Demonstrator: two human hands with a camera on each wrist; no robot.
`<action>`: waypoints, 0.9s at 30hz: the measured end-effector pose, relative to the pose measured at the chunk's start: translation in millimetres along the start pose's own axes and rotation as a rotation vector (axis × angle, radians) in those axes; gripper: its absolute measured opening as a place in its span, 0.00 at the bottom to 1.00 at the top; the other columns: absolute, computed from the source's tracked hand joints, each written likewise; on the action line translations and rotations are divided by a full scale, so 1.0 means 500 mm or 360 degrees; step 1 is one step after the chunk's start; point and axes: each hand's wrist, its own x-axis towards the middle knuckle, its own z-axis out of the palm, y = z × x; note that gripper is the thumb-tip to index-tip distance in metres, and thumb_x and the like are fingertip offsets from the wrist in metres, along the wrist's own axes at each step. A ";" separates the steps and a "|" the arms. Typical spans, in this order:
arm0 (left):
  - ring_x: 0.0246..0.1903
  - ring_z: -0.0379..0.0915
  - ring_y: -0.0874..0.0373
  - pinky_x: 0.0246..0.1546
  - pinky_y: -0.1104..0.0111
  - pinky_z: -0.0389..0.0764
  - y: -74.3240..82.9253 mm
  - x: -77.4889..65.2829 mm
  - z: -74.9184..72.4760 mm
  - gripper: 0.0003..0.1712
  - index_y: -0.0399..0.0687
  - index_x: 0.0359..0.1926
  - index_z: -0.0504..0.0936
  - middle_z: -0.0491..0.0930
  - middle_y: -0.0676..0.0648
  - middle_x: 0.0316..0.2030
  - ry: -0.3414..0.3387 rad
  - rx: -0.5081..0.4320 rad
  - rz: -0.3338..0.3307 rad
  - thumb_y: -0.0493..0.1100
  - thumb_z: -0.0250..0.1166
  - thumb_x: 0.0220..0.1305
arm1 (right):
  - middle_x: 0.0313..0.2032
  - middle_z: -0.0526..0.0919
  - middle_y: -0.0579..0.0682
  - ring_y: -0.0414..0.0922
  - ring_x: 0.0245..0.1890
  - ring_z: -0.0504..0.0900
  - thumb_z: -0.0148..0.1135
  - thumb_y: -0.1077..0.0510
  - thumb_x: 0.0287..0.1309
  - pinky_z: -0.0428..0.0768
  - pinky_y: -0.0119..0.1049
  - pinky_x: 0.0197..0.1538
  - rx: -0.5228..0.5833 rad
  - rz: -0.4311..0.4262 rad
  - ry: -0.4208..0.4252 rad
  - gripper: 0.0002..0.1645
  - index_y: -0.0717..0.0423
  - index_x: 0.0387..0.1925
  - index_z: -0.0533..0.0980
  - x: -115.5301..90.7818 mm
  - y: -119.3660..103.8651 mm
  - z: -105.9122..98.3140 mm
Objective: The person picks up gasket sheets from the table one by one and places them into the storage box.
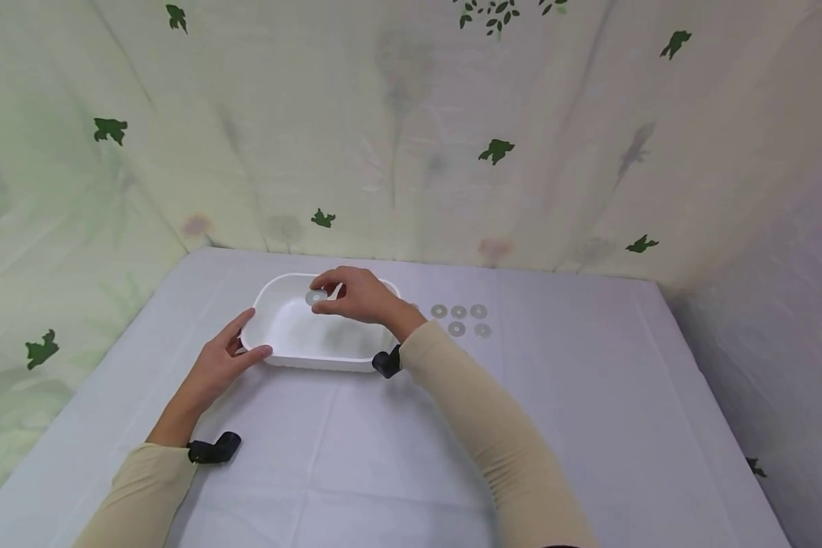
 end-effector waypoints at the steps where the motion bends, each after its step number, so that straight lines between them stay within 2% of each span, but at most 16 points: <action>1: 0.73 0.58 0.38 0.66 0.49 0.69 0.000 0.000 0.001 0.56 0.59 0.80 0.43 0.50 0.37 0.78 -0.0001 0.0000 0.0000 0.63 0.67 0.62 | 0.48 0.82 0.47 0.43 0.43 0.81 0.69 0.49 0.60 0.78 0.28 0.45 -0.0002 0.0003 -0.0001 0.25 0.48 0.57 0.79 0.000 0.002 0.001; 12: 0.72 0.59 0.37 0.66 0.49 0.69 0.006 -0.002 0.001 0.55 0.57 0.80 0.43 0.50 0.36 0.78 -0.0005 0.0011 0.0008 0.62 0.66 0.63 | 0.49 0.82 0.48 0.43 0.44 0.80 0.69 0.49 0.60 0.78 0.29 0.47 -0.0041 0.0030 -0.0007 0.24 0.48 0.58 0.79 0.000 0.002 0.003; 21: 0.73 0.58 0.36 0.66 0.48 0.69 0.003 0.002 0.003 0.55 0.57 0.80 0.43 0.49 0.36 0.78 -0.0014 0.0002 0.0007 0.60 0.66 0.63 | 0.59 0.77 0.54 0.49 0.51 0.81 0.67 0.48 0.62 0.79 0.39 0.54 -0.0073 0.0051 0.0004 0.33 0.46 0.67 0.71 -0.006 0.006 0.000; 24: 0.72 0.58 0.37 0.65 0.51 0.70 0.006 0.000 0.002 0.54 0.57 0.80 0.43 0.49 0.36 0.78 -0.0017 0.0004 0.0010 0.58 0.67 0.64 | 0.59 0.76 0.52 0.49 0.52 0.81 0.65 0.49 0.64 0.79 0.39 0.55 -0.0135 0.0056 0.0014 0.30 0.44 0.66 0.72 -0.015 0.009 -0.008; 27: 0.72 0.59 0.38 0.60 0.63 0.74 0.007 -0.001 0.001 0.54 0.58 0.80 0.43 0.50 0.37 0.78 -0.0014 0.0004 0.0018 0.57 0.67 0.64 | 0.58 0.75 0.51 0.49 0.52 0.80 0.64 0.50 0.65 0.79 0.39 0.54 -0.0181 0.0075 0.0026 0.28 0.45 0.65 0.72 -0.028 0.016 -0.020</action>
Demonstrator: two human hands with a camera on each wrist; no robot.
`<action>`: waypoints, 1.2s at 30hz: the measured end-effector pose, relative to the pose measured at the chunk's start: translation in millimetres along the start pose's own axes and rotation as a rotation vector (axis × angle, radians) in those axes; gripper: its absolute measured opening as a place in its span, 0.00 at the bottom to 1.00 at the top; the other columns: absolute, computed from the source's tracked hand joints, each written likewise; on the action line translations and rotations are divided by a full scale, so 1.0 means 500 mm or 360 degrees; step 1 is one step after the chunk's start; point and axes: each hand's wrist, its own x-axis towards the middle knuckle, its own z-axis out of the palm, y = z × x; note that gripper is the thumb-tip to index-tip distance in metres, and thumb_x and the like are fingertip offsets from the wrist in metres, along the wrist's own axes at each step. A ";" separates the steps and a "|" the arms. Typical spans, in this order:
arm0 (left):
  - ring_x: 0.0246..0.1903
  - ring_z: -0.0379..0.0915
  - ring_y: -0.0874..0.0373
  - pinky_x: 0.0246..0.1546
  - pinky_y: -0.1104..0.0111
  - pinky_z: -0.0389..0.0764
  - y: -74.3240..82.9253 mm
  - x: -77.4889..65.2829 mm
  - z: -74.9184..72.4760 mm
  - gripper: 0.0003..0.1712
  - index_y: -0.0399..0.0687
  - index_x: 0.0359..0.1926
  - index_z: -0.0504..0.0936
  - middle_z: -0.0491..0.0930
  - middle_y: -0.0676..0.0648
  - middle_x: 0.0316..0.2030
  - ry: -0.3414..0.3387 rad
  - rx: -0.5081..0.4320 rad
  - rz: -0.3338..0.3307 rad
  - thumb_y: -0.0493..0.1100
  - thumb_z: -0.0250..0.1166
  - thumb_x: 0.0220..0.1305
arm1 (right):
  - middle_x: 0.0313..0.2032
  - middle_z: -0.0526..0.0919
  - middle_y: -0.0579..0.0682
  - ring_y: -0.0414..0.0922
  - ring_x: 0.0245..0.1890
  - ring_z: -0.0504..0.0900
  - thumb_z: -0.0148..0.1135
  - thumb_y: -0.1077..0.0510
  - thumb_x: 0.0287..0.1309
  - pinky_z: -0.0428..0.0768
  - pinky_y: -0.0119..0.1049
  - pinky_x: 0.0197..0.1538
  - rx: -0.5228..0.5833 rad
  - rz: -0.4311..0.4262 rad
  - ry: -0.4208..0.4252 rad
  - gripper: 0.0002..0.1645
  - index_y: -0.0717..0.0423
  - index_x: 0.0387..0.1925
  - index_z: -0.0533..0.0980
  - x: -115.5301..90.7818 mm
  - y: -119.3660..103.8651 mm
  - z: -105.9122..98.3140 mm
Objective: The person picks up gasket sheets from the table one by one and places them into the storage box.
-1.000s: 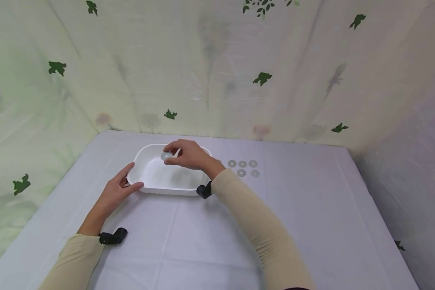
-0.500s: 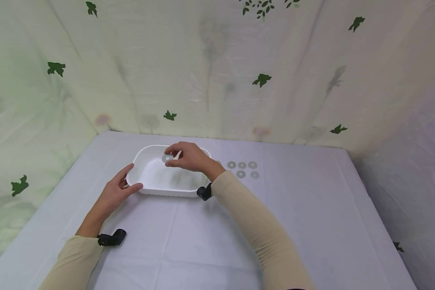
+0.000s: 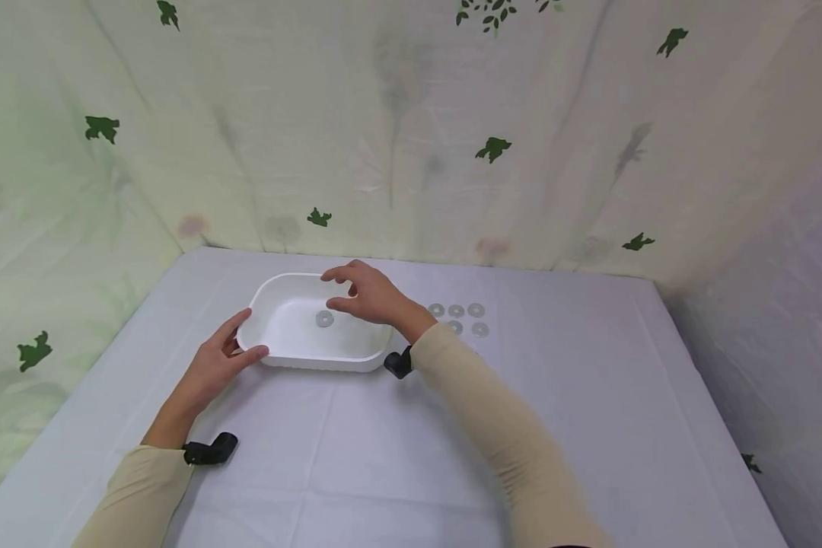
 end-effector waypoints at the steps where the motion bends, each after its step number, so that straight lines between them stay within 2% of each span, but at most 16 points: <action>1: 0.72 0.59 0.38 0.58 0.68 0.75 0.000 -0.001 -0.001 0.54 0.58 0.80 0.44 0.49 0.37 0.78 0.0000 0.0006 0.0001 0.58 0.67 0.63 | 0.58 0.75 0.51 0.48 0.52 0.80 0.64 0.50 0.65 0.80 0.39 0.53 -0.0011 0.0018 0.0000 0.28 0.45 0.65 0.73 -0.005 0.004 -0.004; 4: 0.72 0.60 0.39 0.53 0.77 0.73 -0.001 -0.001 -0.002 0.54 0.59 0.80 0.44 0.50 0.38 0.78 -0.0001 0.0003 0.0005 0.58 0.68 0.63 | 0.58 0.75 0.51 0.49 0.52 0.80 0.63 0.51 0.65 0.80 0.40 0.53 -0.0039 0.0061 0.0005 0.26 0.45 0.64 0.74 -0.019 0.019 -0.019; 9: 0.72 0.59 0.38 0.56 0.71 0.74 -0.001 -0.003 -0.003 0.55 0.58 0.80 0.44 0.50 0.37 0.78 -0.0001 0.0013 0.0002 0.59 0.67 0.63 | 0.59 0.76 0.52 0.49 0.52 0.79 0.62 0.53 0.66 0.80 0.42 0.52 -0.0069 0.0132 0.0012 0.24 0.47 0.63 0.75 -0.043 0.047 -0.047; 16: 0.72 0.60 0.40 0.48 0.84 0.69 -0.005 -0.003 -0.004 0.55 0.58 0.80 0.44 0.50 0.39 0.78 0.0000 0.0010 0.0001 0.60 0.67 0.62 | 0.59 0.75 0.52 0.50 0.52 0.78 0.61 0.54 0.67 0.80 0.44 0.51 -0.0128 0.0213 0.0055 0.23 0.49 0.62 0.75 -0.073 0.082 -0.092; 25: 0.73 0.59 0.40 0.60 0.66 0.73 -0.010 0.004 -0.002 0.54 0.59 0.80 0.44 0.49 0.40 0.78 0.0004 0.0034 -0.0004 0.61 0.67 0.63 | 0.60 0.75 0.53 0.52 0.53 0.78 0.60 0.55 0.68 0.82 0.45 0.51 -0.0209 0.0367 0.0135 0.22 0.49 0.62 0.75 -0.111 0.144 -0.138; 31: 0.74 0.56 0.38 0.66 0.51 0.68 -0.009 0.004 -0.001 0.55 0.58 0.80 0.43 0.47 0.39 0.79 -0.0001 0.0000 -0.0004 0.60 0.67 0.63 | 0.59 0.75 0.55 0.54 0.53 0.77 0.59 0.57 0.67 0.81 0.47 0.51 -0.0184 0.0457 0.0131 0.22 0.51 0.62 0.75 -0.131 0.178 -0.146; 36: 0.73 0.57 0.38 0.66 0.50 0.68 -0.007 0.003 -0.001 0.55 0.57 0.80 0.43 0.47 0.39 0.79 0.0001 0.0003 -0.0009 0.59 0.66 0.64 | 0.60 0.75 0.60 0.55 0.52 0.78 0.59 0.58 0.67 0.78 0.48 0.53 -0.0175 0.0487 0.0095 0.22 0.53 0.62 0.75 -0.138 0.205 -0.146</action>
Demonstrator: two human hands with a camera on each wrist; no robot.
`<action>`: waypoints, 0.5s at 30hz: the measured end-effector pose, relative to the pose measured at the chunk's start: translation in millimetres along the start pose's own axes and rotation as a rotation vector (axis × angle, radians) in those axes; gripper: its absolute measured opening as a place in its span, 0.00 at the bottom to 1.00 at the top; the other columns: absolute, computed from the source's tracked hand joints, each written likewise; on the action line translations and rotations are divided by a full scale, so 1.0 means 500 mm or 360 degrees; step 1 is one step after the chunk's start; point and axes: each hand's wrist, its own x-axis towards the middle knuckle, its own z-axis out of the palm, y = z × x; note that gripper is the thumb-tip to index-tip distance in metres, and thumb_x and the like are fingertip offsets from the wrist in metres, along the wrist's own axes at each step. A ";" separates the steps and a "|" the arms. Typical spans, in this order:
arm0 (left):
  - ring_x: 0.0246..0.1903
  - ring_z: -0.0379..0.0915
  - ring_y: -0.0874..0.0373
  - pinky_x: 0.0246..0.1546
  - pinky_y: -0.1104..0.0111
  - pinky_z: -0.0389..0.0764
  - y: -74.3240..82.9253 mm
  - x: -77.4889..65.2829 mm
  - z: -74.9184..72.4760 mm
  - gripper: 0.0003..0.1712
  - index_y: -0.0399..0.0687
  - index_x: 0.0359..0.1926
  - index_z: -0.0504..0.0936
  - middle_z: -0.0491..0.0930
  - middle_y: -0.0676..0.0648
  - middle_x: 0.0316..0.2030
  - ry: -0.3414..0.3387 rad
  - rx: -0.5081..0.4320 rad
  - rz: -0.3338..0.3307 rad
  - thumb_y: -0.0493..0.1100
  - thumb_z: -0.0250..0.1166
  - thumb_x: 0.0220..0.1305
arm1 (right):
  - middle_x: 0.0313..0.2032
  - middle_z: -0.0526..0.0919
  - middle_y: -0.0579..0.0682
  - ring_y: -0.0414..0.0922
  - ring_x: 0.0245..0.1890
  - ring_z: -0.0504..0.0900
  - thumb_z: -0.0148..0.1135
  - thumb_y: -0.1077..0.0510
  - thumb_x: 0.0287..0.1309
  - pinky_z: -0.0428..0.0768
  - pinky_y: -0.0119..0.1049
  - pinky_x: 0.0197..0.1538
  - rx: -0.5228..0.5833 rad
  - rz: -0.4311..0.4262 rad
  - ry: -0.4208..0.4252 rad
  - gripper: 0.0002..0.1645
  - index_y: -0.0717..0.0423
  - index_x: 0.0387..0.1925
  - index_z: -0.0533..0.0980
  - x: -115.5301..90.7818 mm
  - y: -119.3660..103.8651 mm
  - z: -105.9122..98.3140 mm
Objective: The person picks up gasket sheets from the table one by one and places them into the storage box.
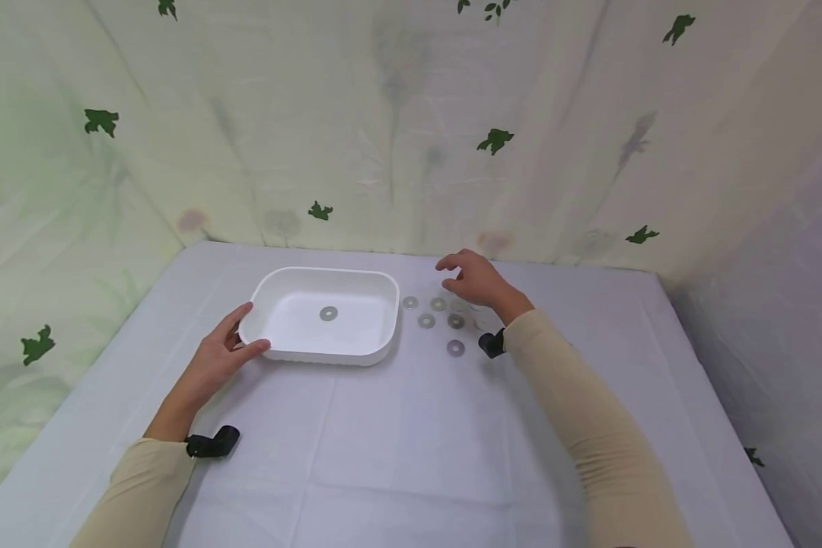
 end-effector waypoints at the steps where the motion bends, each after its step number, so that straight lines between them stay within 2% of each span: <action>1: 0.73 0.58 0.38 0.65 0.51 0.69 0.001 0.000 -0.001 0.55 0.57 0.80 0.43 0.47 0.39 0.79 0.0003 0.0004 -0.0002 0.59 0.66 0.64 | 0.61 0.75 0.60 0.55 0.52 0.77 0.59 0.57 0.67 0.78 0.48 0.54 0.0001 0.0012 -0.0008 0.23 0.54 0.62 0.74 0.001 0.005 0.001; 8: 0.72 0.59 0.38 0.62 0.59 0.72 0.003 -0.004 -0.003 0.56 0.57 0.80 0.42 0.48 0.38 0.78 -0.0009 0.0009 -0.0007 0.60 0.67 0.63 | 0.60 0.76 0.62 0.58 0.55 0.76 0.56 0.60 0.67 0.74 0.52 0.60 -0.0005 0.0049 -0.0043 0.23 0.58 0.62 0.74 0.002 0.056 0.008; 15: 0.73 0.57 0.38 0.66 0.50 0.68 0.005 -0.001 0.001 0.56 0.57 0.80 0.42 0.47 0.38 0.79 -0.0015 -0.0019 0.0000 0.60 0.67 0.63 | 0.59 0.77 0.62 0.59 0.56 0.77 0.52 0.61 0.66 0.75 0.52 0.57 -0.0045 0.0172 -0.0022 0.23 0.57 0.61 0.75 -0.007 0.110 0.014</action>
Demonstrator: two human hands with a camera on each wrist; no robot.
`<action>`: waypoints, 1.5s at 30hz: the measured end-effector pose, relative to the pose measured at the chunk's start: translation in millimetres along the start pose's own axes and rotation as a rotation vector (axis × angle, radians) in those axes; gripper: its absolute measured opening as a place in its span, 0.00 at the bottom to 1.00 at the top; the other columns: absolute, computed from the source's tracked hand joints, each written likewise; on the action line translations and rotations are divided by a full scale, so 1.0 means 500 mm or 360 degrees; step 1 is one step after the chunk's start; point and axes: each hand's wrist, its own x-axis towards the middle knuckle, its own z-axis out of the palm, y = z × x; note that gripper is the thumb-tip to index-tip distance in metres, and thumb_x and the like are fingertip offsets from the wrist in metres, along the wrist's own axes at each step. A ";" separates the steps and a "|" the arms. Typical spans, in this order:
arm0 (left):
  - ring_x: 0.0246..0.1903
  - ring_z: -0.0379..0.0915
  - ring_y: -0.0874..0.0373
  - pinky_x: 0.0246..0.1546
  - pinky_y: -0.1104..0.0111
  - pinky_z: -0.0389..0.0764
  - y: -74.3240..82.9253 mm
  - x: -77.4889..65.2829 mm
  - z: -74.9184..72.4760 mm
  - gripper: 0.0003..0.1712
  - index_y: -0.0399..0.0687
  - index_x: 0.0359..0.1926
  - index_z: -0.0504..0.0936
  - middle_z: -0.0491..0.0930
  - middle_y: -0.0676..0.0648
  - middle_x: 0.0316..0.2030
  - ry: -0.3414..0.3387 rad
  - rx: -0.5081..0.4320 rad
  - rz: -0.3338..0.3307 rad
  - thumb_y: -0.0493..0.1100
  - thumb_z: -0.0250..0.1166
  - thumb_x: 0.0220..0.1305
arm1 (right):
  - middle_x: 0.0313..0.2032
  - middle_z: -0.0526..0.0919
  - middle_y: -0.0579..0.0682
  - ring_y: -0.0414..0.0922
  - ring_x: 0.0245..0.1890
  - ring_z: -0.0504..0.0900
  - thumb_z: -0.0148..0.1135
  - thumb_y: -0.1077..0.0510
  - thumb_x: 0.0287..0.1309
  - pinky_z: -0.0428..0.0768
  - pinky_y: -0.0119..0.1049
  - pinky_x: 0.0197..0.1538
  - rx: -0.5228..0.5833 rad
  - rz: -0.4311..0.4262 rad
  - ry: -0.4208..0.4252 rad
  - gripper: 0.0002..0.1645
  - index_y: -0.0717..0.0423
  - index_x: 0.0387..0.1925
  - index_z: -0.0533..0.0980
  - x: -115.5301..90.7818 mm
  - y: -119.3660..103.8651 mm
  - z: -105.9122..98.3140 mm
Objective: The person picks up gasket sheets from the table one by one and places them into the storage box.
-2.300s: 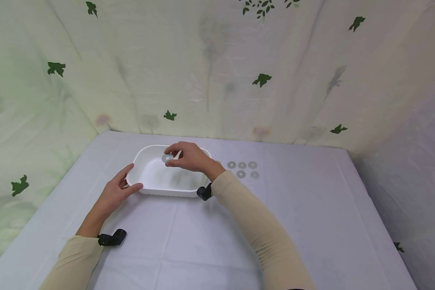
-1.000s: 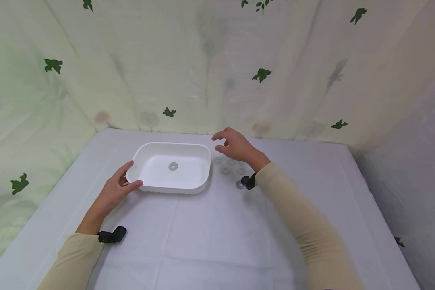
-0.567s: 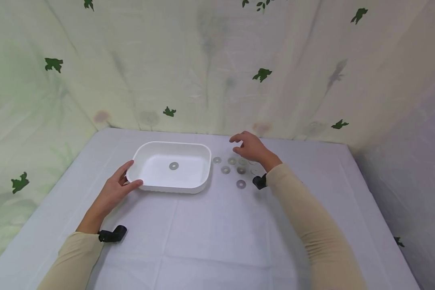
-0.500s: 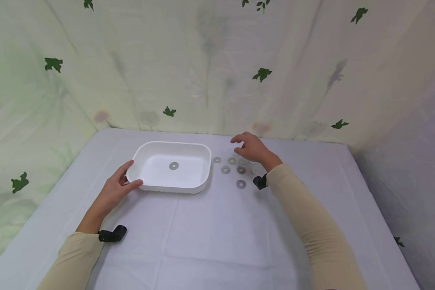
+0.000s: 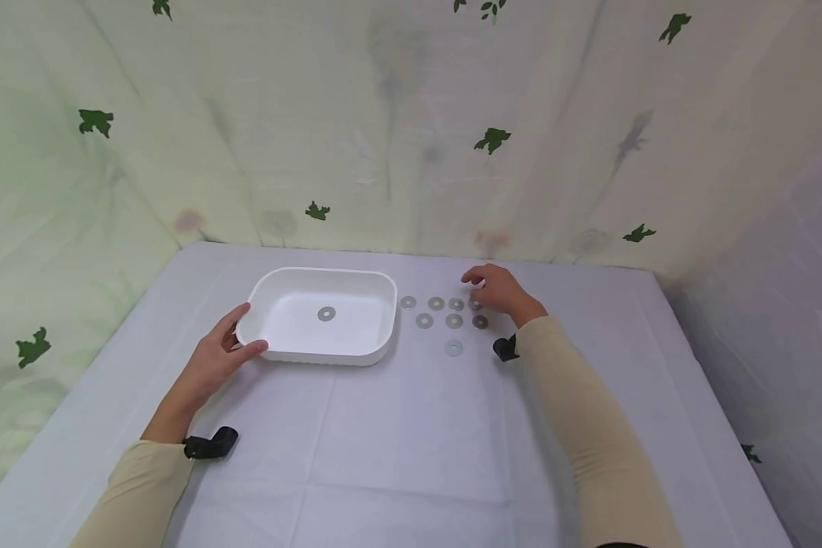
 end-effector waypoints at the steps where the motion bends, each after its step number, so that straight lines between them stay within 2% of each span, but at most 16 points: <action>1: 0.73 0.57 0.37 0.66 0.49 0.68 0.000 0.000 0.000 0.55 0.57 0.80 0.42 0.47 0.38 0.78 0.0002 0.0002 0.0000 0.60 0.67 0.63 | 0.59 0.77 0.62 0.59 0.56 0.76 0.51 0.62 0.66 0.75 0.52 0.57 0.0002 0.0017 -0.0004 0.23 0.56 0.61 0.75 0.000 0.004 0.001; 8: 0.73 0.56 0.36 0.67 0.48 0.67 -0.002 0.003 0.000 0.56 0.56 0.80 0.43 0.46 0.37 0.78 0.0005 0.0029 -0.0002 0.60 0.67 0.63 | 0.56 0.78 0.61 0.57 0.55 0.75 0.50 0.64 0.63 0.74 0.51 0.59 0.0014 0.0119 -0.0032 0.23 0.57 0.60 0.76 -0.004 0.025 0.013; 16: 0.73 0.58 0.38 0.63 0.59 0.72 -0.001 0.007 -0.004 0.55 0.57 0.80 0.43 0.47 0.38 0.78 0.0010 0.0053 0.0023 0.61 0.66 0.63 | 0.53 0.79 0.61 0.54 0.52 0.75 0.59 0.59 0.60 0.73 0.50 0.59 -0.0055 0.0157 0.0005 0.23 0.61 0.57 0.77 0.002 0.036 0.024; 17: 0.73 0.57 0.38 0.63 0.57 0.71 -0.001 0.007 -0.004 0.55 0.58 0.80 0.43 0.47 0.38 0.78 0.0010 0.0051 0.0019 0.61 0.66 0.63 | 0.54 0.79 0.61 0.54 0.53 0.75 0.60 0.58 0.60 0.73 0.50 0.60 -0.0066 0.0171 0.0000 0.23 0.61 0.57 0.77 0.003 0.033 0.024; 20: 0.73 0.58 0.38 0.58 0.70 0.73 -0.002 0.006 -0.004 0.55 0.58 0.80 0.44 0.48 0.38 0.78 0.0006 0.0042 0.0013 0.61 0.67 0.63 | 0.53 0.79 0.61 0.54 0.52 0.75 0.62 0.57 0.61 0.73 0.50 0.60 -0.0097 0.0201 -0.0019 0.22 0.64 0.55 0.77 0.000 0.025 0.024; 23: 0.73 0.58 0.38 0.49 0.85 0.70 -0.004 0.003 -0.003 0.55 0.58 0.80 0.44 0.48 0.38 0.78 -0.0004 0.0023 0.0015 0.60 0.67 0.63 | 0.50 0.78 0.61 0.53 0.47 0.74 0.63 0.57 0.60 0.73 0.48 0.55 -0.0069 0.0232 -0.0034 0.21 0.63 0.52 0.75 -0.005 0.022 0.024; 27: 0.73 0.58 0.38 0.43 0.90 0.65 -0.006 0.000 -0.002 0.55 0.58 0.80 0.44 0.48 0.38 0.78 -0.0002 0.0009 0.0017 0.59 0.67 0.63 | 0.47 0.76 0.60 0.52 0.45 0.72 0.63 0.57 0.60 0.71 0.45 0.50 -0.0030 0.0222 -0.0042 0.19 0.60 0.50 0.70 -0.007 0.027 0.025; 29: 0.72 0.59 0.39 0.47 0.86 0.69 -0.006 -0.001 -0.002 0.55 0.59 0.80 0.43 0.49 0.38 0.78 0.0003 0.0033 0.0010 0.60 0.67 0.63 | 0.48 0.76 0.60 0.52 0.45 0.72 0.63 0.57 0.61 0.72 0.45 0.51 -0.0011 0.0203 -0.0038 0.19 0.58 0.51 0.70 -0.007 0.032 0.026; 32: 0.72 0.60 0.40 0.58 0.71 0.73 -0.004 -0.002 0.000 0.55 0.60 0.80 0.42 0.49 0.37 0.78 -0.0001 0.0073 -0.0007 0.62 0.66 0.63 | 0.49 0.77 0.60 0.52 0.46 0.73 0.64 0.56 0.60 0.72 0.46 0.52 0.0023 0.0186 -0.0041 0.21 0.56 0.54 0.71 -0.009 0.042 0.026; 35: 0.72 0.60 0.40 0.65 0.54 0.69 -0.003 -0.004 0.001 0.56 0.60 0.80 0.40 0.49 0.36 0.78 -0.0002 0.0088 -0.0023 0.63 0.65 0.63 | 0.50 0.78 0.59 0.52 0.47 0.74 0.64 0.59 0.58 0.73 0.45 0.52 0.0076 0.0158 -0.0063 0.23 0.55 0.56 0.72 -0.010 0.054 0.027; 37: 0.72 0.60 0.40 0.66 0.51 0.68 -0.004 -0.005 0.001 0.56 0.60 0.80 0.41 0.49 0.36 0.78 0.0008 0.0093 -0.0028 0.63 0.65 0.63 | 0.50 0.78 0.59 0.52 0.47 0.74 0.62 0.60 0.57 0.73 0.44 0.52 0.0100 0.0131 -0.0068 0.24 0.55 0.57 0.73 -0.010 0.060 0.027; 39: 0.72 0.61 0.40 0.64 0.57 0.70 -0.005 -0.006 -0.001 0.56 0.60 0.80 0.41 0.50 0.36 0.78 0.0018 0.0097 -0.0029 0.62 0.66 0.63 | 0.49 0.79 0.58 0.51 0.47 0.74 0.61 0.61 0.56 0.72 0.44 0.52 0.0105 0.0110 -0.0065 0.24 0.54 0.57 0.74 -0.008 0.063 0.028; 41: 0.72 0.61 0.41 0.59 0.69 0.73 -0.007 -0.006 -0.003 0.56 0.61 0.80 0.41 0.50 0.36 0.77 0.0020 0.0090 -0.0025 0.63 0.66 0.62 | 0.48 0.79 0.57 0.51 0.47 0.74 0.61 0.61 0.56 0.72 0.43 0.51 0.0099 0.0100 -0.0052 0.24 0.54 0.56 0.75 -0.007 0.065 0.029; 43: 0.71 0.61 0.42 0.52 0.81 0.71 -0.008 -0.006 -0.004 0.56 0.61 0.80 0.42 0.50 0.37 0.78 0.0019 0.0081 -0.0015 0.63 0.66 0.62 | 0.48 0.79 0.57 0.51 0.46 0.74 0.62 0.59 0.56 0.72 0.43 0.51 0.0095 0.0103 -0.0043 0.24 0.54 0.56 0.76 -0.006 0.065 0.030; 45: 0.71 0.61 0.42 0.48 0.86 0.68 -0.008 -0.004 -0.004 0.56 0.63 0.79 0.42 0.50 0.37 0.78 0.0020 0.0071 -0.0011 0.64 0.67 0.61 | 0.48 0.79 0.57 0.51 0.46 0.74 0.63 0.57 0.57 0.73 0.44 0.51 0.0100 0.0115 -0.0038 0.24 0.55 0.57 0.76 -0.006 0.065 0.029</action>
